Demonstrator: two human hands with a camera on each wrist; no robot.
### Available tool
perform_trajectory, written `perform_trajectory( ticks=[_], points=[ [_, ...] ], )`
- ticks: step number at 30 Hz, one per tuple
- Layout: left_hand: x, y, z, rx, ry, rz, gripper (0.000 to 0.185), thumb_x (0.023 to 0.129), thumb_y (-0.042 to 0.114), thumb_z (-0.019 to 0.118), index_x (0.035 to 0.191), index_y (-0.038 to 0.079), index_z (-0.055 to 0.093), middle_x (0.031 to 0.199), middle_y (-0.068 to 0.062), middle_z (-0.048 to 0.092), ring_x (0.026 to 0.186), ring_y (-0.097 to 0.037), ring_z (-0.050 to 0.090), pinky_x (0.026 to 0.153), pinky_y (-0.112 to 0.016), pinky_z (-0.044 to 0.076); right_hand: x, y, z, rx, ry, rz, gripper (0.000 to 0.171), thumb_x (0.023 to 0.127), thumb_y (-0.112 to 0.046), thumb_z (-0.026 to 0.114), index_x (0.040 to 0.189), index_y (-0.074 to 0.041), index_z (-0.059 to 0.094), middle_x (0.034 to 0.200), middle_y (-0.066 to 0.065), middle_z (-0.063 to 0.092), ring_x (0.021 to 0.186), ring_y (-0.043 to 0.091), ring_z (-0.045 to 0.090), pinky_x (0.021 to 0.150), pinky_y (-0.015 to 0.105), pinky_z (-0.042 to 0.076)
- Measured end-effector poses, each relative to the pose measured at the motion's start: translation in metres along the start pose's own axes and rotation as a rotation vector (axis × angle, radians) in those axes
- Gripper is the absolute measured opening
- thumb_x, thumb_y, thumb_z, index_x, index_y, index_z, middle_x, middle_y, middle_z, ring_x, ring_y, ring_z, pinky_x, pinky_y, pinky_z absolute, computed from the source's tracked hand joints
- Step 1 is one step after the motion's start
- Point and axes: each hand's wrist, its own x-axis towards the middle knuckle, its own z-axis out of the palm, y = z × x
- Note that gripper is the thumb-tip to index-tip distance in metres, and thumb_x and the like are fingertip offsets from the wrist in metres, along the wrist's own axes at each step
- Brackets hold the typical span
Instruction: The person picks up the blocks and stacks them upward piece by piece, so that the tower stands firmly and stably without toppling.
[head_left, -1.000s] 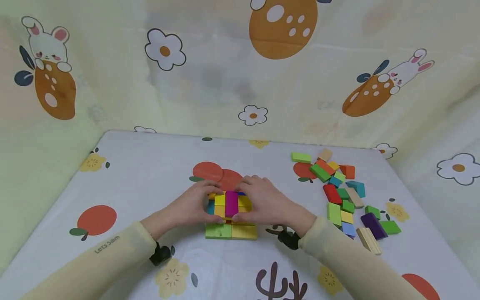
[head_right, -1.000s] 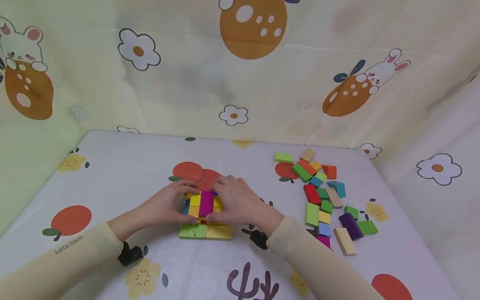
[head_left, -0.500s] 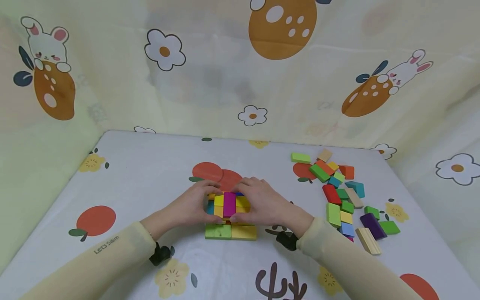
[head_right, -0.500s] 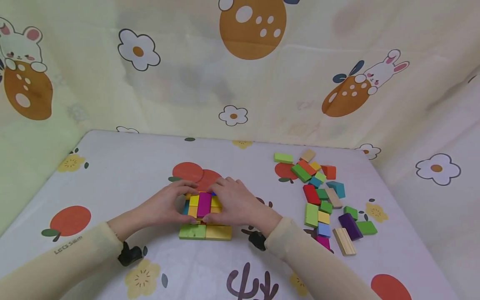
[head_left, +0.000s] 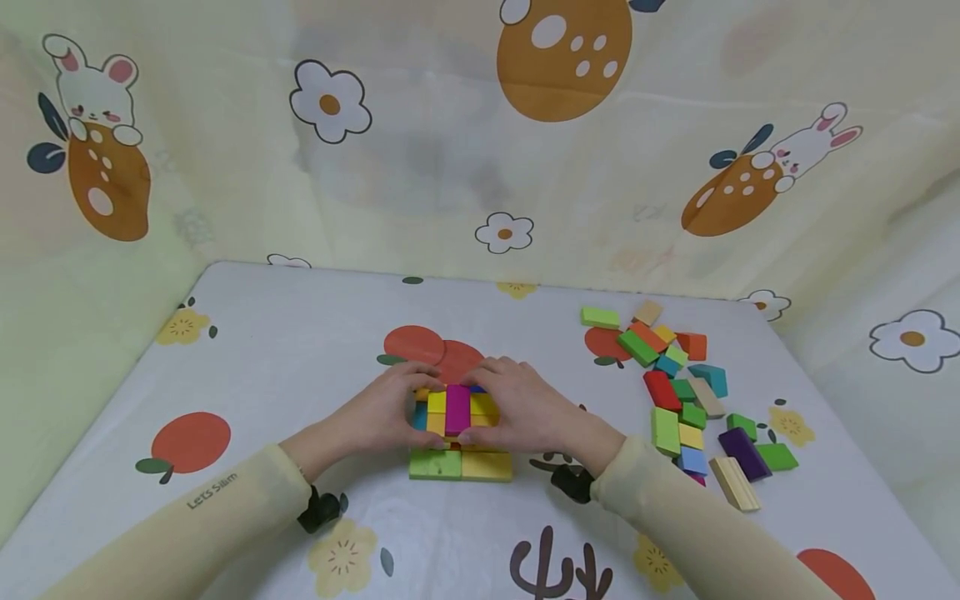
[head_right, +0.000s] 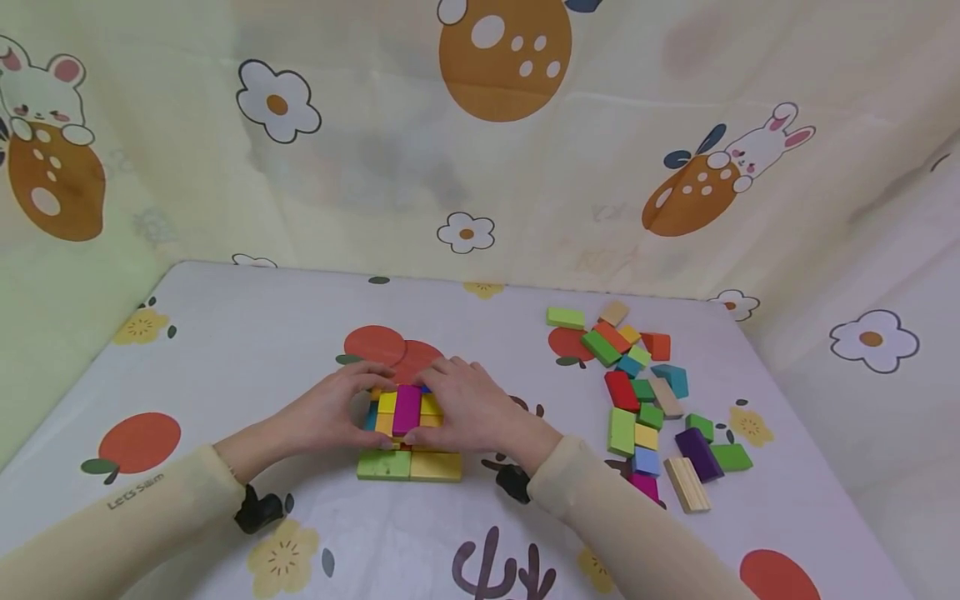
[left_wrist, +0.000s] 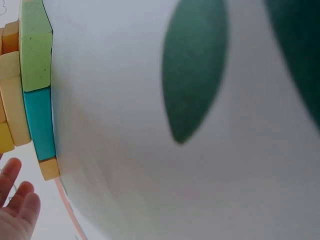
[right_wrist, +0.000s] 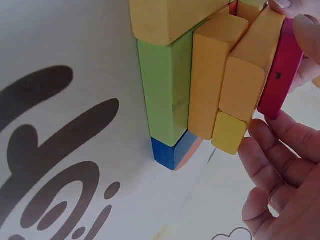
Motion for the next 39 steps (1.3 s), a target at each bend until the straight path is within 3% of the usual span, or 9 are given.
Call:
perform_trajectory(
  ticks=[8, 11, 14, 18, 21, 25, 31, 37, 39],
  points=[
    [0.0, 0.001, 0.0, 0.011, 0.002, 0.006, 0.07, 0.076, 0.038, 0.09, 0.133, 0.007, 0.066, 0.15, -0.011, 0.053, 0.143, -0.033, 0.044, 0.113, -0.055, 0.046, -0.003, 0.002, -0.002, 0.015, -0.004, 0.028, 0.072, 0.085, -0.049, 0.079, 0.141, -0.011, 0.056, 0.136, 0.006, 0.061, 0.125, 0.024, 0.053, 0.106, 0.051, 0.046],
    [0.0, 0.0, 0.0, 0.02, 0.008, 0.006, 0.07, 0.076, 0.038, 0.09, 0.133, 0.007, 0.066, 0.15, -0.01, 0.054, 0.143, -0.033, 0.044, 0.113, -0.054, 0.047, -0.004, 0.014, -0.01, 0.023, 0.024, 0.068, 0.072, 0.088, -0.048, 0.076, 0.144, -0.009, 0.053, 0.136, 0.01, 0.061, 0.125, 0.027, 0.055, 0.107, 0.053, 0.047],
    [0.0, 0.0, 0.0, 0.029, 0.012, 0.003, 0.07, 0.076, 0.037, 0.09, 0.133, 0.006, 0.066, 0.149, -0.009, 0.054, 0.144, -0.032, 0.044, 0.112, -0.053, 0.048, -0.005, 0.047, -0.026, 0.02, 0.097, 0.146, 0.065, 0.095, -0.04, 0.071, 0.144, -0.003, 0.053, 0.135, 0.016, 0.062, 0.124, 0.033, 0.058, 0.106, 0.054, 0.05],
    [0.0, 0.001, 0.0, 0.031, 0.014, -0.006, 0.07, 0.076, 0.037, 0.091, 0.133, 0.006, 0.066, 0.149, -0.009, 0.054, 0.144, -0.032, 0.043, 0.111, -0.052, 0.049, -0.009, 0.113, -0.043, -0.028, 0.155, 0.316, 0.057, 0.1, -0.028, 0.066, 0.145, 0.004, 0.049, 0.134, 0.025, 0.061, 0.122, 0.04, 0.058, 0.104, 0.056, 0.051],
    [0.001, 0.001, 0.001, 0.025, 0.011, -0.011, 0.07, 0.075, 0.038, 0.091, 0.133, 0.007, 0.066, 0.15, -0.009, 0.054, 0.144, -0.032, 0.043, 0.11, -0.052, 0.05, -0.015, 0.158, -0.049, -0.087, 0.123, 0.431, 0.058, 0.1, -0.021, 0.064, 0.148, 0.006, 0.045, 0.137, 0.031, 0.057, 0.124, 0.046, 0.055, 0.106, 0.06, 0.048],
    [0.0, 0.002, 0.003, 0.013, 0.014, -0.009, 0.069, 0.075, 0.038, 0.091, 0.132, 0.008, 0.067, 0.15, -0.009, 0.054, 0.144, -0.032, 0.044, 0.11, -0.052, 0.05, -0.016, 0.193, -0.049, -0.145, 0.069, 0.52, 0.063, 0.1, -0.022, 0.065, 0.152, 0.002, 0.039, 0.149, 0.03, 0.047, 0.128, 0.05, 0.044, 0.11, 0.064, 0.042],
    [-0.001, 0.003, 0.004, 0.003, 0.011, -0.01, 0.068, 0.076, 0.036, 0.091, 0.133, 0.008, 0.067, 0.15, -0.009, 0.053, 0.144, -0.033, 0.044, 0.111, -0.053, 0.049, -0.009, 0.204, -0.041, -0.178, 0.041, 0.554, 0.059, 0.101, -0.021, 0.063, 0.152, -0.002, 0.041, 0.152, 0.028, 0.046, 0.131, 0.054, 0.037, 0.11, 0.071, 0.031],
    [0.0, 0.003, 0.003, 0.018, 0.015, -0.016, 0.069, 0.075, 0.036, 0.091, 0.132, 0.007, 0.067, 0.15, -0.009, 0.053, 0.143, -0.032, 0.045, 0.11, -0.052, 0.05, -0.004, 0.188, -0.039, -0.21, 0.009, 0.507, 0.066, 0.096, -0.025, 0.068, 0.153, -0.003, 0.041, 0.143, 0.029, 0.054, 0.127, 0.053, 0.045, 0.109, 0.072, 0.031],
    [0.0, 0.003, 0.002, 0.019, 0.015, -0.021, 0.069, 0.075, 0.036, 0.091, 0.132, 0.007, 0.067, 0.15, -0.009, 0.053, 0.143, -0.033, 0.045, 0.111, -0.052, 0.05, -0.003, 0.183, -0.038, -0.179, -0.027, 0.482, 0.073, 0.095, -0.029, 0.071, 0.155, -0.004, 0.038, 0.13, 0.025, 0.063, 0.119, 0.048, 0.05, 0.107, 0.069, 0.034]
  ],
)
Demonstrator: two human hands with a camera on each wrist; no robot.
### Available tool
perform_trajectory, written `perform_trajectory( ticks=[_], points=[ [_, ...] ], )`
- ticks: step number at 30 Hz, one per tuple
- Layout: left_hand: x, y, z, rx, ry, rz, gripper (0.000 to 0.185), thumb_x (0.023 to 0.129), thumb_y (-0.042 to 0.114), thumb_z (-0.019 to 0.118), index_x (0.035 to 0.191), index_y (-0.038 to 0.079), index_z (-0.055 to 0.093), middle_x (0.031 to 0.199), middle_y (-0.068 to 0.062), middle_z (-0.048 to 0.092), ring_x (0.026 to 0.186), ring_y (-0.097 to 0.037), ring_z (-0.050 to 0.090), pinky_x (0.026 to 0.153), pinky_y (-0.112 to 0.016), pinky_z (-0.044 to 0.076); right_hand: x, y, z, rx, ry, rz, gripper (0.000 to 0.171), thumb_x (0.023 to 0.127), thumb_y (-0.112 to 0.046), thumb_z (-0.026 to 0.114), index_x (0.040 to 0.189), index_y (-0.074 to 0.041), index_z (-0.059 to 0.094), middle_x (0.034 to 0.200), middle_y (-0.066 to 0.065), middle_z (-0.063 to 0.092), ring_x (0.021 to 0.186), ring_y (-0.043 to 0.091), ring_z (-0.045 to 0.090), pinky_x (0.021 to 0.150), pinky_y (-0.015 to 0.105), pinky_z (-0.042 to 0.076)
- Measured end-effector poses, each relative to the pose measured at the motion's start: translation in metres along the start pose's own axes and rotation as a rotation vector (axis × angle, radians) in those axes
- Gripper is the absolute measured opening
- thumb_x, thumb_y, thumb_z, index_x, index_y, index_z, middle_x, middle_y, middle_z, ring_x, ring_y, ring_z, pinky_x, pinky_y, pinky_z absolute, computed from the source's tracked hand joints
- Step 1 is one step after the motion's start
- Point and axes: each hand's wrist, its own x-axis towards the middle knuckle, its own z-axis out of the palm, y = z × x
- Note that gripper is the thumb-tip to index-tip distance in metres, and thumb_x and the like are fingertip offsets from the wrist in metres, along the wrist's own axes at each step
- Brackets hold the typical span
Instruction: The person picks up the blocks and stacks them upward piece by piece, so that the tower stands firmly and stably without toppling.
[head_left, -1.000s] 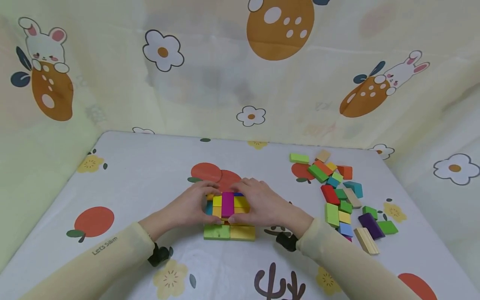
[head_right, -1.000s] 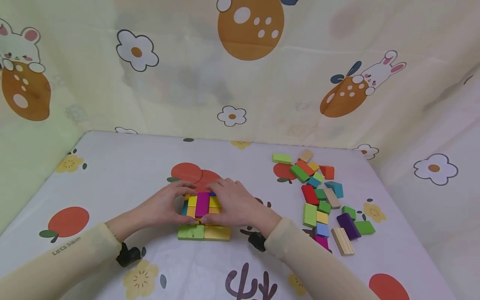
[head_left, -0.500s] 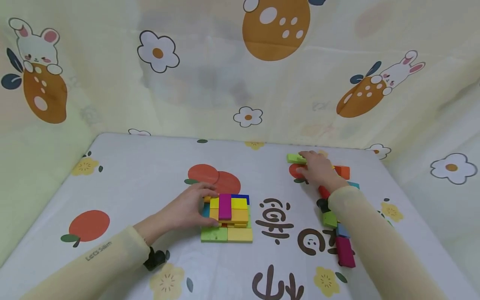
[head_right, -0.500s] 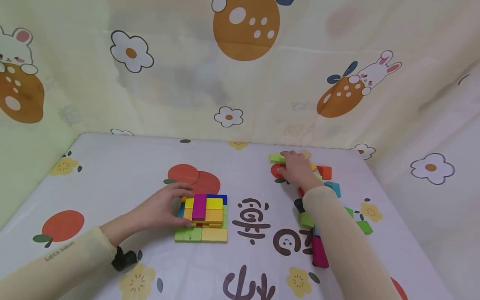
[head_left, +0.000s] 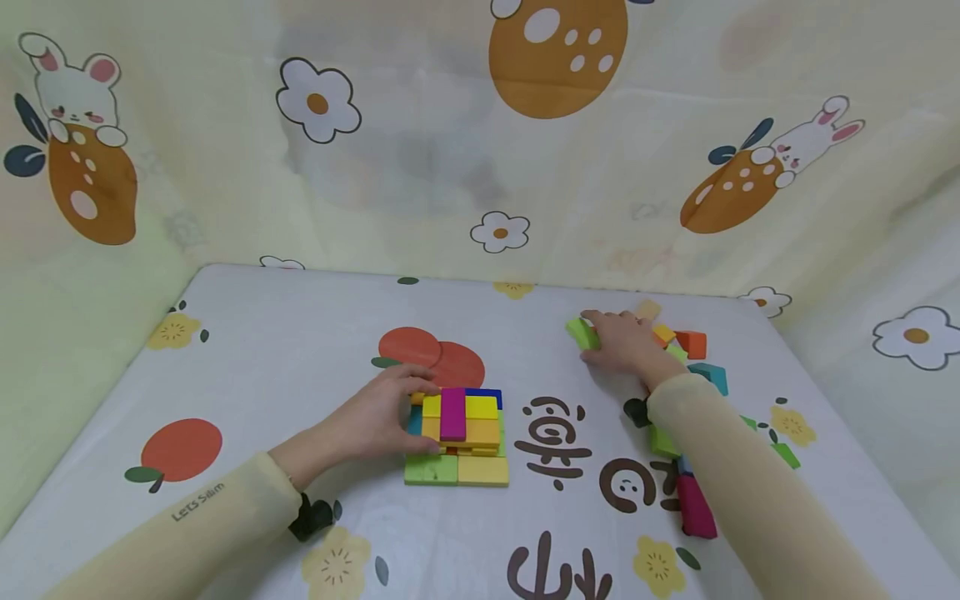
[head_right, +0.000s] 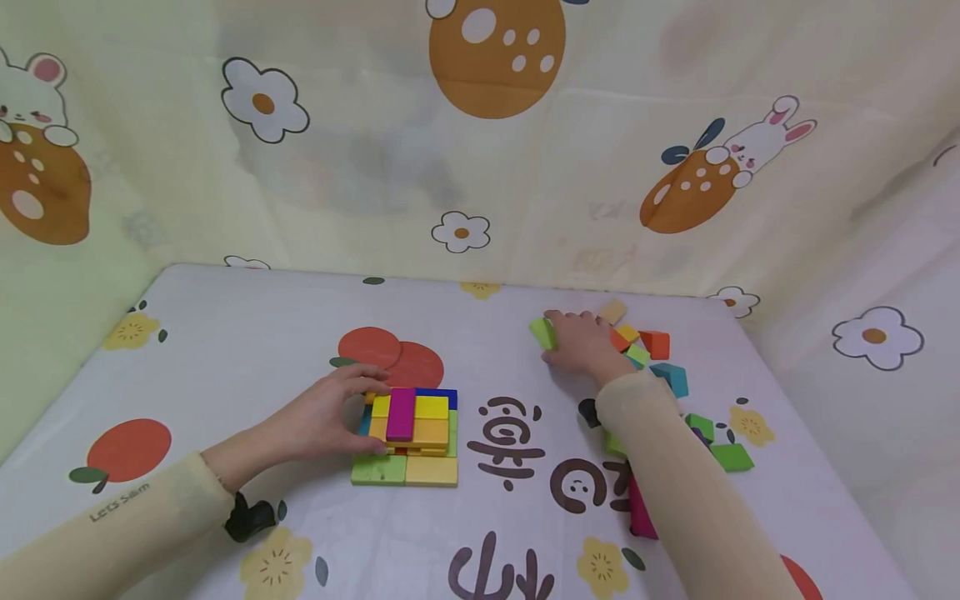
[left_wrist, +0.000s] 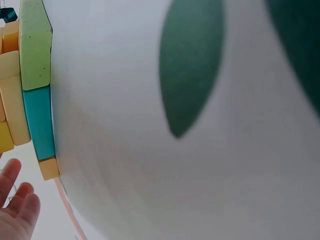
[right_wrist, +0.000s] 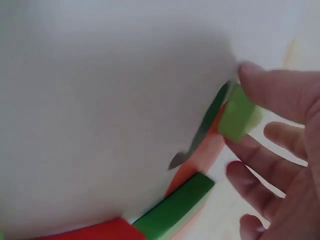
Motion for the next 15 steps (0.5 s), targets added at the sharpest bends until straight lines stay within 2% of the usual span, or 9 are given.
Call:
perform_trajectory(
  ticks=[2, 5, 11, 15],
  points=[
    [-0.0001, 0.0, -0.0002, -0.002, 0.0, -0.002, 0.069, 0.075, 0.036, 0.091, 0.132, 0.007, 0.067, 0.15, -0.01, 0.053, 0.143, -0.033, 0.045, 0.11, -0.052, 0.05, -0.0021, -0.0046, -0.0006, 0.037, -0.043, -0.024, 0.078, 0.093, -0.029, 0.073, 0.157, -0.004, 0.035, 0.115, 0.02, 0.067, 0.11, 0.041, 0.054, 0.104, 0.067, 0.035],
    [-0.0004, -0.0002, -0.0003, -0.005, 0.001, 0.0, 0.069, 0.075, 0.036, 0.092, 0.132, 0.007, 0.067, 0.15, -0.01, 0.053, 0.143, -0.033, 0.045, 0.11, -0.052, 0.05, -0.003, -0.0066, -0.0006, 0.08, -0.091, -0.045, 0.082, 0.093, -0.03, 0.074, 0.157, 0.0, 0.033, 0.099, 0.013, 0.065, 0.098, 0.032, 0.055, 0.098, 0.059, 0.039],
    [-0.0008, -0.0004, -0.0006, -0.009, -0.001, 0.001, 0.069, 0.075, 0.036, 0.091, 0.132, 0.007, 0.067, 0.15, -0.009, 0.053, 0.142, -0.032, 0.045, 0.11, -0.052, 0.05, -0.0022, -0.0019, -0.0009, 0.16, -0.092, -0.014, 0.075, 0.091, -0.033, 0.076, 0.145, 0.008, 0.044, 0.108, 0.018, 0.068, 0.096, 0.031, 0.06, 0.09, 0.047, 0.053],
    [-0.0008, -0.0003, -0.001, -0.009, -0.001, 0.0, 0.068, 0.075, 0.036, 0.091, 0.132, 0.007, 0.067, 0.15, -0.009, 0.053, 0.142, -0.032, 0.045, 0.11, -0.052, 0.05, -0.0044, -0.0001, -0.0004, 0.169, -0.066, 0.017, 0.072, 0.09, -0.035, 0.077, 0.14, 0.008, 0.05, 0.116, 0.022, 0.066, 0.101, 0.035, 0.059, 0.093, 0.05, 0.054]
  ],
)
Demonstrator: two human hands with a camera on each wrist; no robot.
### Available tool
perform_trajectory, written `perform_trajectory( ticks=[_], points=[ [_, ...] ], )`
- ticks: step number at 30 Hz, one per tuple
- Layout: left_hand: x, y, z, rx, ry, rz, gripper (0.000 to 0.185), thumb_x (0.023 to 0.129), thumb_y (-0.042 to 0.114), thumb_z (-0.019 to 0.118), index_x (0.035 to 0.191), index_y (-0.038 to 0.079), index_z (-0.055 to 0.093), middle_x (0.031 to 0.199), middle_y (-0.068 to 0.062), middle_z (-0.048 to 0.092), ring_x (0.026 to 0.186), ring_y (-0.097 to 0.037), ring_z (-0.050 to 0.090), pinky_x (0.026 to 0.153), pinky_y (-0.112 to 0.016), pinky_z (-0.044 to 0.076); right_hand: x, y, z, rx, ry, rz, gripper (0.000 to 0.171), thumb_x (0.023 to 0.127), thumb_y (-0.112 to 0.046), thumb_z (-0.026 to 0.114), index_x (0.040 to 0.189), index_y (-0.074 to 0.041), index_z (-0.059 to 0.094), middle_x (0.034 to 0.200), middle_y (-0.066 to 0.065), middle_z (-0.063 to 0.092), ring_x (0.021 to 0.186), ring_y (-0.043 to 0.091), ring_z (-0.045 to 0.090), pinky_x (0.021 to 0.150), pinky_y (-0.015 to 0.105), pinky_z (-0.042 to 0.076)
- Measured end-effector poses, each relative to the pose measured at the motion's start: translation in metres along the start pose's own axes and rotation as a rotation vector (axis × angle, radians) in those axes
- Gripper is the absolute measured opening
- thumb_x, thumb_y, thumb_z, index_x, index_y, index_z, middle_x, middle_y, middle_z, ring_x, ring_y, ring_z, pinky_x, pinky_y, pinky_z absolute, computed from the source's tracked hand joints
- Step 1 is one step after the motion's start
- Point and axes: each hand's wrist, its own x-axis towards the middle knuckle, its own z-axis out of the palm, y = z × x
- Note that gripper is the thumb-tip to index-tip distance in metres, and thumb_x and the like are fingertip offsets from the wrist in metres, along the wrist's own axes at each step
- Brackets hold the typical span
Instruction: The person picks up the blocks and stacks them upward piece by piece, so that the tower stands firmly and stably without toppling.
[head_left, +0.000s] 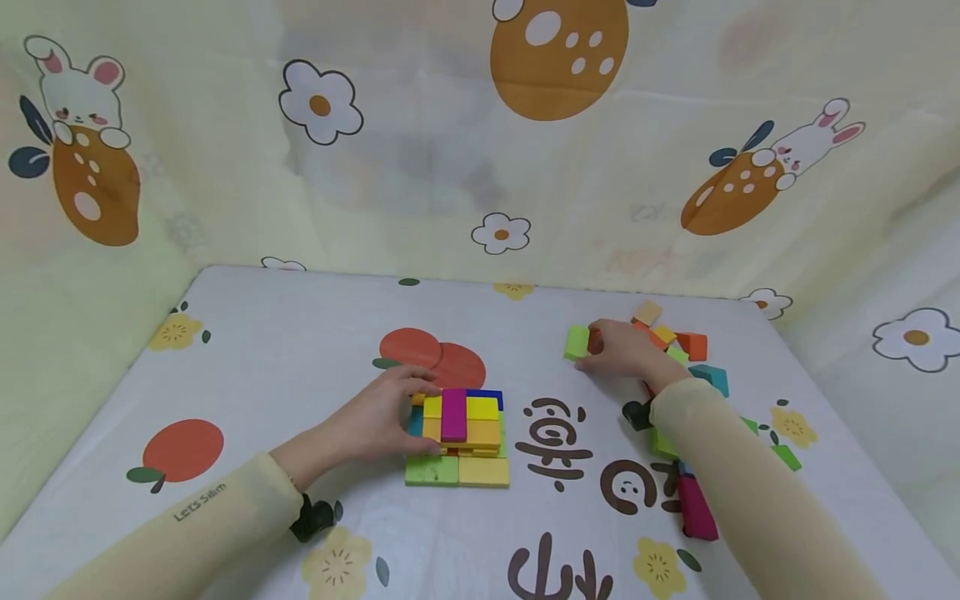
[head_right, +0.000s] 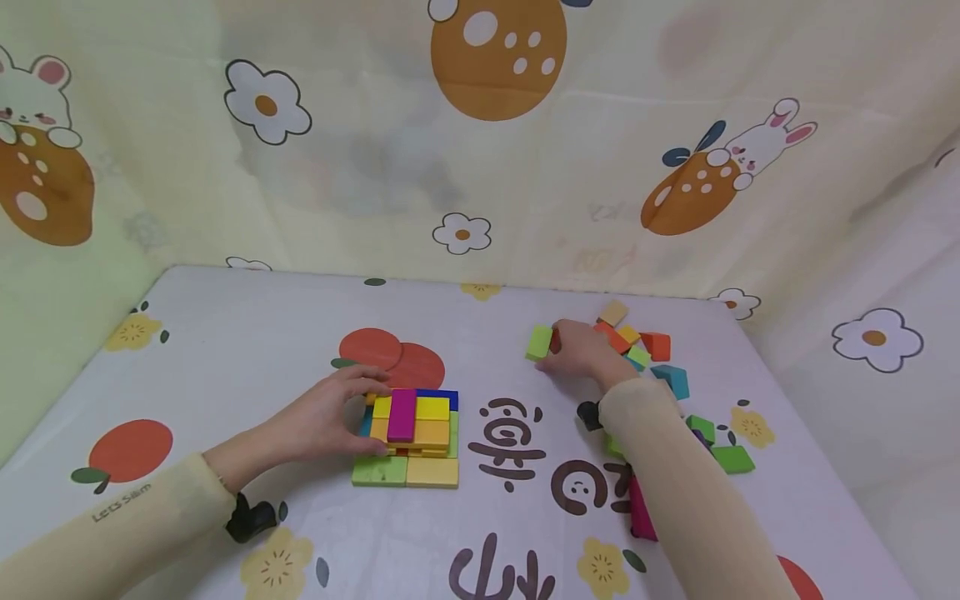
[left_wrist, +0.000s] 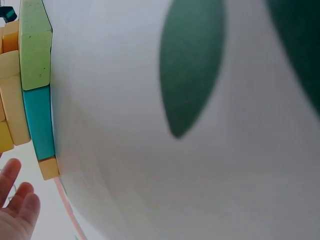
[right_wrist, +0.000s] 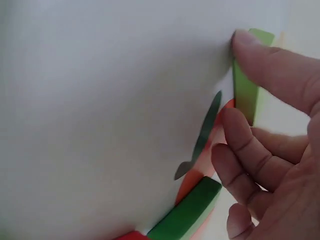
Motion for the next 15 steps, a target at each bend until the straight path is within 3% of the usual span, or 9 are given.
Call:
perform_trajectory(
  ticks=[5, 11, 15],
  points=[
    [0.0, 0.0, 0.001, 0.003, -0.001, 0.002, 0.069, 0.075, 0.037, 0.091, 0.133, 0.007, 0.067, 0.15, -0.009, 0.053, 0.143, -0.032, 0.044, 0.111, -0.053, 0.049, -0.009, -0.008, 0.003, 0.001, 0.053, -0.04, 0.074, 0.088, -0.041, 0.078, 0.141, 0.004, 0.053, 0.125, 0.023, 0.063, 0.109, 0.036, 0.055, 0.095, 0.052, 0.052],
    [0.001, 0.001, -0.001, 0.014, -0.002, 0.014, 0.069, 0.075, 0.037, 0.091, 0.133, 0.007, 0.067, 0.15, -0.009, 0.053, 0.144, -0.032, 0.043, 0.111, -0.053, 0.049, -0.045, -0.061, 0.011, 0.001, 0.175, -0.304, 0.064, 0.087, -0.042, 0.077, 0.135, -0.002, 0.06, 0.13, 0.017, 0.064, 0.12, 0.035, 0.058, 0.103, 0.058, 0.049],
    [0.0, 0.0, 0.0, 0.009, -0.005, 0.013, 0.07, 0.075, 0.037, 0.091, 0.133, 0.007, 0.066, 0.15, -0.01, 0.053, 0.143, -0.033, 0.044, 0.111, -0.052, 0.049, -0.073, -0.1, 0.022, -0.042, 0.192, -0.485, 0.062, 0.084, -0.044, 0.079, 0.131, -0.007, 0.063, 0.131, 0.011, 0.064, 0.124, 0.031, 0.058, 0.106, 0.058, 0.048]
  ],
)
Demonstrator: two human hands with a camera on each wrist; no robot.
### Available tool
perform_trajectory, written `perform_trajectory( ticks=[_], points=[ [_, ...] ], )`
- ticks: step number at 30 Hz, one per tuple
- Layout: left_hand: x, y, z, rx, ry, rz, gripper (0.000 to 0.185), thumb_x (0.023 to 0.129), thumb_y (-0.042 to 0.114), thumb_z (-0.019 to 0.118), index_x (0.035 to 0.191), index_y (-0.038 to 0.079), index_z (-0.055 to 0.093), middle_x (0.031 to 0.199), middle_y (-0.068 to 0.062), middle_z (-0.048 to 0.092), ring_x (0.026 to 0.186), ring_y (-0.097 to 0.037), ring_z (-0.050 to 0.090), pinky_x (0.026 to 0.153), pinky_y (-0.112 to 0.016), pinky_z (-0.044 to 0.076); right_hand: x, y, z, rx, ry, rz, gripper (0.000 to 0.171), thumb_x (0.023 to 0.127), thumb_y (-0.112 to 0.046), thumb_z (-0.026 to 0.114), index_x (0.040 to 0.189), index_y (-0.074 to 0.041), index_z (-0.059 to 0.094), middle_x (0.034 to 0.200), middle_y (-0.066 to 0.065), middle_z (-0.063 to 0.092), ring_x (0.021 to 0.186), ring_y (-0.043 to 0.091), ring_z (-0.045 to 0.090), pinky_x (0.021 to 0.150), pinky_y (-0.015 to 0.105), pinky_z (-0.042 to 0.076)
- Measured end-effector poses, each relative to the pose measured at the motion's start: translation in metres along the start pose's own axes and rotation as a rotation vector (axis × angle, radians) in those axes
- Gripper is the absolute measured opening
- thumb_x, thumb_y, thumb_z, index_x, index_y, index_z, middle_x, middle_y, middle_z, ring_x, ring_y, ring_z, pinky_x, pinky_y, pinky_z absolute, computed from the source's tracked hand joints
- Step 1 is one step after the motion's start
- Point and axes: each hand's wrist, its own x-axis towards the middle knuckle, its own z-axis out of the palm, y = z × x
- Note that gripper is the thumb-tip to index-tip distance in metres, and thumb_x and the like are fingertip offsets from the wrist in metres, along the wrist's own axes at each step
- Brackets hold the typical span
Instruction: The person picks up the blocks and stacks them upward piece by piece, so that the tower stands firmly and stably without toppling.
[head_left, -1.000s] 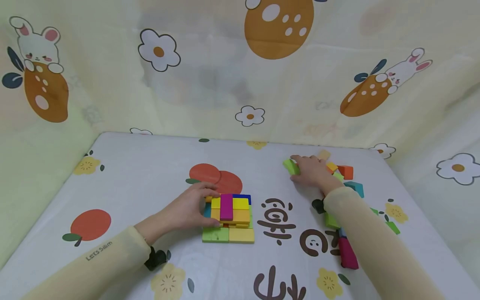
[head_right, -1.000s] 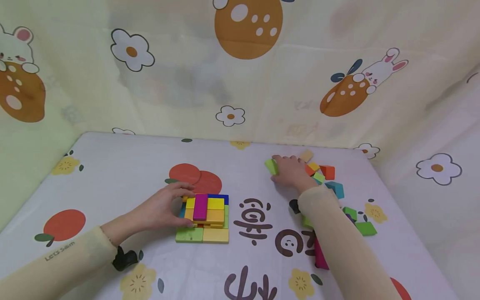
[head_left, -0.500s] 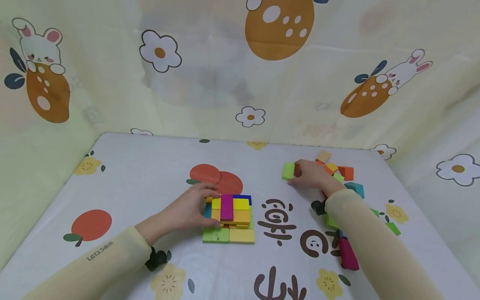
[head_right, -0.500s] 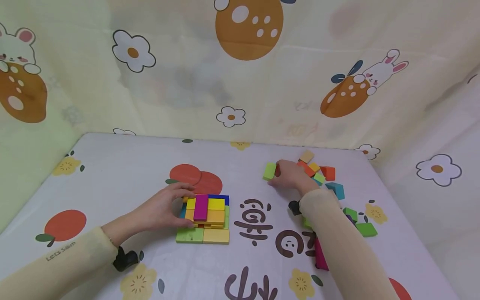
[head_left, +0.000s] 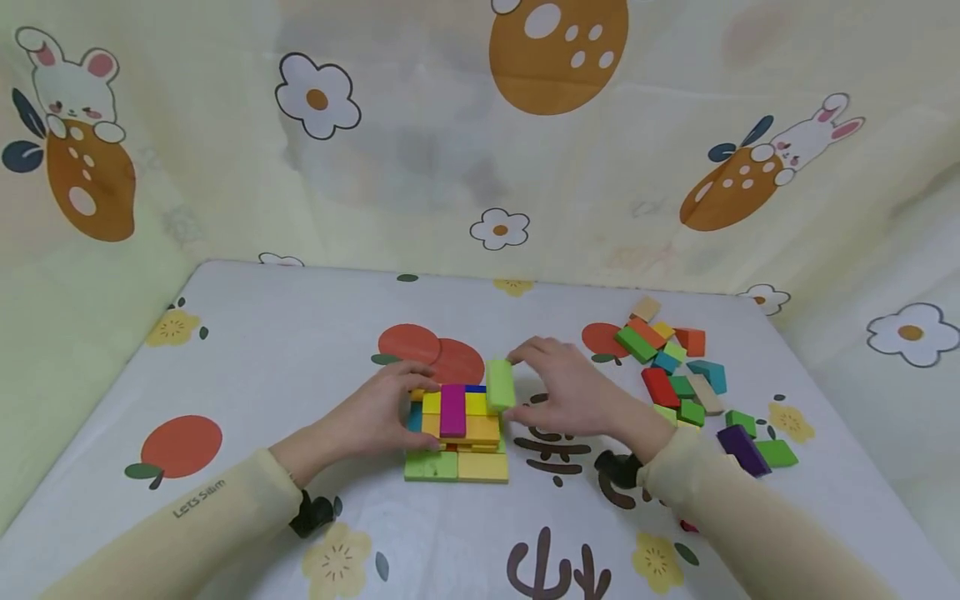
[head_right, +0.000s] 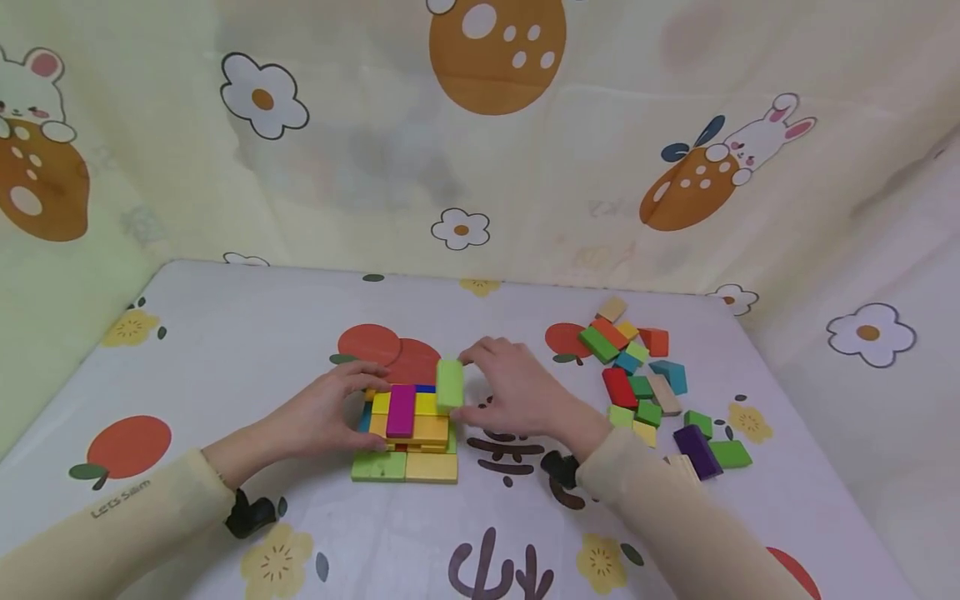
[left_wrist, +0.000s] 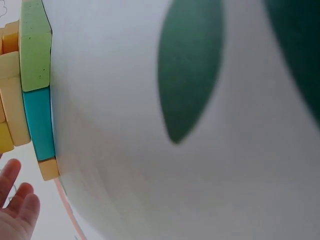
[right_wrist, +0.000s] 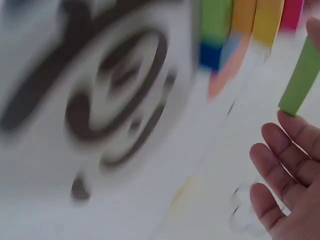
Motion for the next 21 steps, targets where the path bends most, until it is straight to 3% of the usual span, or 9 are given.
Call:
perform_trajectory(
  ticks=[4, 21],
  points=[
    [-0.001, -0.002, 0.0, -0.011, 0.002, 0.002, 0.07, 0.075, 0.037, 0.091, 0.133, 0.007, 0.066, 0.15, -0.01, 0.053, 0.143, -0.032, 0.044, 0.111, -0.053, 0.049, -0.004, -0.024, 0.007, -0.038, -0.015, -0.079, 0.061, 0.083, -0.047, 0.079, 0.128, -0.008, 0.063, 0.13, 0.008, 0.064, 0.123, 0.027, 0.058, 0.105, 0.054, 0.05],
    [-0.001, -0.003, 0.0, -0.018, 0.003, 0.013, 0.069, 0.075, 0.037, 0.091, 0.132, 0.007, 0.066, 0.15, -0.009, 0.053, 0.143, -0.032, 0.044, 0.112, -0.052, 0.048, -0.002, -0.034, 0.017, -0.069, -0.069, -0.037, 0.069, 0.083, -0.054, 0.079, 0.132, -0.01, 0.06, 0.131, 0.007, 0.062, 0.124, 0.025, 0.056, 0.107, 0.053, 0.048]
  ],
)
